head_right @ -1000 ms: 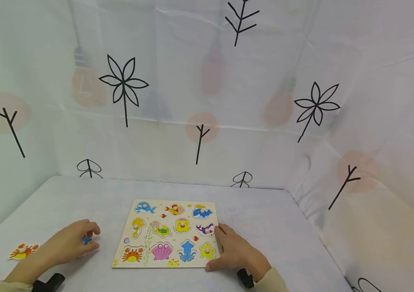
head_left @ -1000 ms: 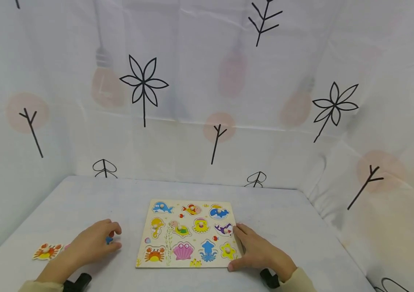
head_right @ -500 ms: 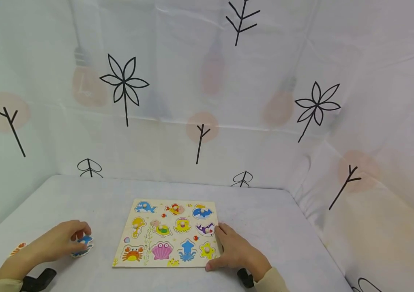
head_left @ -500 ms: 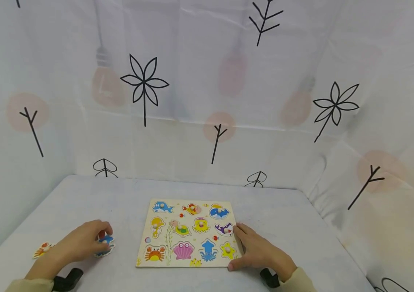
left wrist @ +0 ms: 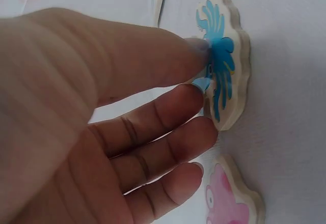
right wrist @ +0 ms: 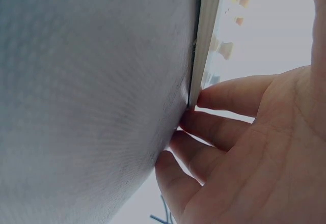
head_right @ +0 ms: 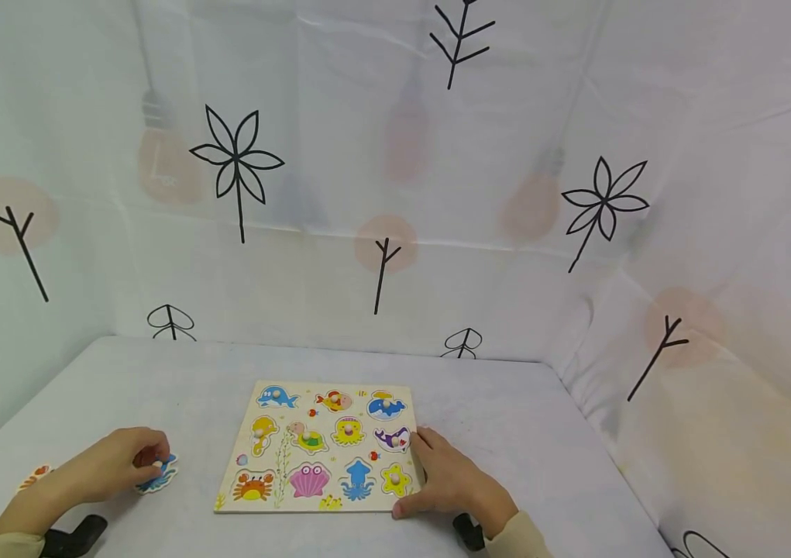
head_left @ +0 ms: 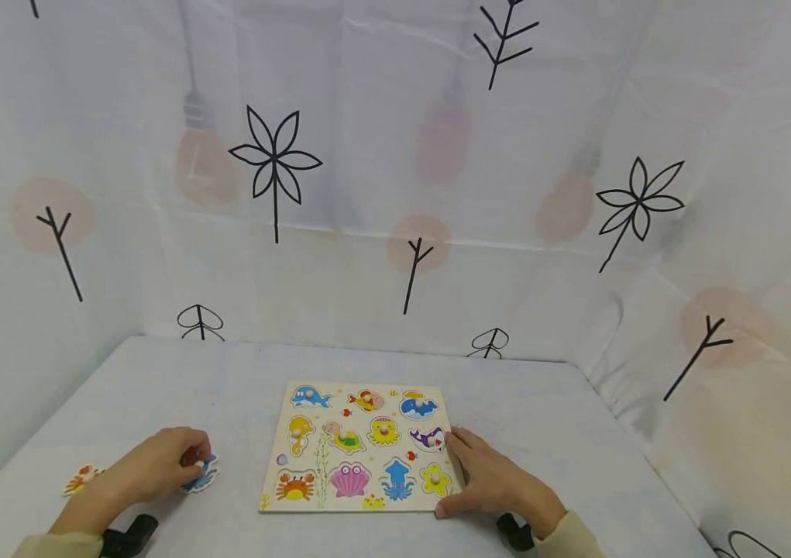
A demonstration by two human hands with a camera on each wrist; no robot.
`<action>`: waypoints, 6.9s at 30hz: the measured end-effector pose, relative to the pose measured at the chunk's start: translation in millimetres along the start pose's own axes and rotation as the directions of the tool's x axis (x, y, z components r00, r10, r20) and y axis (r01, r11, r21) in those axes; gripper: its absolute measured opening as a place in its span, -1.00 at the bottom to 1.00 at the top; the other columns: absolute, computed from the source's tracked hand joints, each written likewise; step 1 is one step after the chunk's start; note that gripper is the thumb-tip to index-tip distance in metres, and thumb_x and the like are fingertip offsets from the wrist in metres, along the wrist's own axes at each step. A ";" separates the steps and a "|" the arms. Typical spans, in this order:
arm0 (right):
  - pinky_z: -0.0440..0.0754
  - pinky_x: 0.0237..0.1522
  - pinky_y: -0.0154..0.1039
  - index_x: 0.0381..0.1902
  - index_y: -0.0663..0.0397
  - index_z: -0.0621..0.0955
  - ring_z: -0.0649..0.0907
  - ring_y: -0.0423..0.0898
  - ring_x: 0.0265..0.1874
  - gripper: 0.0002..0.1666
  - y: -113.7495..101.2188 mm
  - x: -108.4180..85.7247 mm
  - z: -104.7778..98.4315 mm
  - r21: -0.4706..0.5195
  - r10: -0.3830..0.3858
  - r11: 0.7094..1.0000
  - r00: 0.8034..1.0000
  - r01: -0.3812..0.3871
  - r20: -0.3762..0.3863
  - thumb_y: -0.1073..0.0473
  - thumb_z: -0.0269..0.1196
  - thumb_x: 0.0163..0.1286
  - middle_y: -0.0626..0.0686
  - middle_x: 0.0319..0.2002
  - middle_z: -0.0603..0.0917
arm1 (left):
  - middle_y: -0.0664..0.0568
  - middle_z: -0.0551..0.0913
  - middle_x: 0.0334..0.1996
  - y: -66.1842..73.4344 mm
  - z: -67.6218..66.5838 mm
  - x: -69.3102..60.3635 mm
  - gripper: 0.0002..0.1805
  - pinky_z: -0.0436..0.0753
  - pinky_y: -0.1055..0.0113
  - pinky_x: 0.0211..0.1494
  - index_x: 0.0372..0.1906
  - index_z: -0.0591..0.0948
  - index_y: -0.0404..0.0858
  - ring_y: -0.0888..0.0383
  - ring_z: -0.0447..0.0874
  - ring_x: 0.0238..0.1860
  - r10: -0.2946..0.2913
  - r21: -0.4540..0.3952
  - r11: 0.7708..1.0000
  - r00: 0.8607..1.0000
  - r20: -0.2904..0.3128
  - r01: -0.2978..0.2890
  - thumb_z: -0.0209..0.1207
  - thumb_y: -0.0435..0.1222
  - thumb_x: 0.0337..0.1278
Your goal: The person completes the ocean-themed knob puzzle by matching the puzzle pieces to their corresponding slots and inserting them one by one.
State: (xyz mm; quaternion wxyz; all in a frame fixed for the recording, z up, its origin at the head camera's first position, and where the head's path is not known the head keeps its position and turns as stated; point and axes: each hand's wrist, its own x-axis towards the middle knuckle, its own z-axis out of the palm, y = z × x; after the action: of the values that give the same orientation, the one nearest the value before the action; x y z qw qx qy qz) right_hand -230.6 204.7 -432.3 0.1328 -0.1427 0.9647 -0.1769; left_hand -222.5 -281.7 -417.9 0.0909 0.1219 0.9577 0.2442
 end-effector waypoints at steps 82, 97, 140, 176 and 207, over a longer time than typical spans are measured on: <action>0.21 0.26 0.23 0.45 0.06 0.20 0.15 0.18 0.40 0.44 -1.4 0.9 -1.2 0.006 -0.019 1.000 1.000 0.019 0.002 -0.56 0.38 -0.31 0.16 0.45 0.12 | 0.27 0.40 -0.49 134.8 59.7 50.0 -0.94 0.41 0.43 -0.33 -0.40 0.58 -0.09 0.33 0.36 -0.43 0.423 0.047 0.905 0.906 0.002 -0.422 0.24 -0.30 0.09; 0.18 0.27 0.22 0.46 0.05 0.19 0.14 0.18 0.41 0.45 -0.9 1.4 -1.1 0.008 -0.010 1.000 1.000 0.010 0.012 -0.56 0.39 -0.32 0.16 0.45 0.11 | 0.30 0.42 -0.48 176.4 87.6 68.4 -0.90 0.42 0.46 -0.33 -0.41 0.61 -0.01 0.35 0.37 -0.44 0.458 0.042 0.888 0.888 0.036 -0.459 0.24 -0.32 0.07; 0.21 0.26 0.23 0.45 0.07 0.20 0.17 0.19 0.40 0.44 0.5 0.4 -2.6 0.003 -0.025 1.000 1.000 0.025 0.000 -0.56 0.38 -0.30 0.18 0.44 0.14 | 0.27 0.46 -0.49 210.8 110.8 88.4 -0.93 0.43 0.43 -0.30 -0.40 0.59 -0.04 0.31 0.41 -0.40 0.369 0.012 0.928 0.922 0.116 -0.372 0.24 -0.29 0.12; 0.19 0.25 0.25 0.44 0.10 0.21 0.16 0.23 0.39 0.41 1.1 0.3 -2.0 0.024 -0.021 1.000 1.000 0.020 0.010 -0.53 0.39 -0.28 0.20 0.44 0.13 | 0.27 0.45 -0.53 209.7 112.9 86.8 -0.91 0.43 0.42 -0.27 -0.45 0.59 -0.07 0.31 0.39 -0.41 0.416 0.044 0.906 0.905 0.090 -0.421 0.24 -0.31 0.10; 0.19 0.26 0.24 0.45 0.00 0.22 0.16 0.19 0.40 0.45 -2.2 1.6 -2.5 0.011 0.035 0.999 0.999 -0.035 0.012 -0.56 0.40 -0.36 0.14 0.45 0.13 | 0.26 0.41 -0.53 150.3 79.8 54.6 -0.85 0.37 0.37 -0.39 -0.27 0.59 -0.08 0.31 0.34 -0.49 0.377 0.130 0.919 0.926 -0.010 -0.372 0.25 -0.15 0.07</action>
State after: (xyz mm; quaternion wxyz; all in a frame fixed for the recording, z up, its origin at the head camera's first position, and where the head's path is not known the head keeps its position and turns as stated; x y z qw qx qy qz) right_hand -232.3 203.1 -429.5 0.1426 -0.1260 0.9653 -0.1788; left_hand -227.5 -103.0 -419.5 0.0178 0.3038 0.9317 0.1984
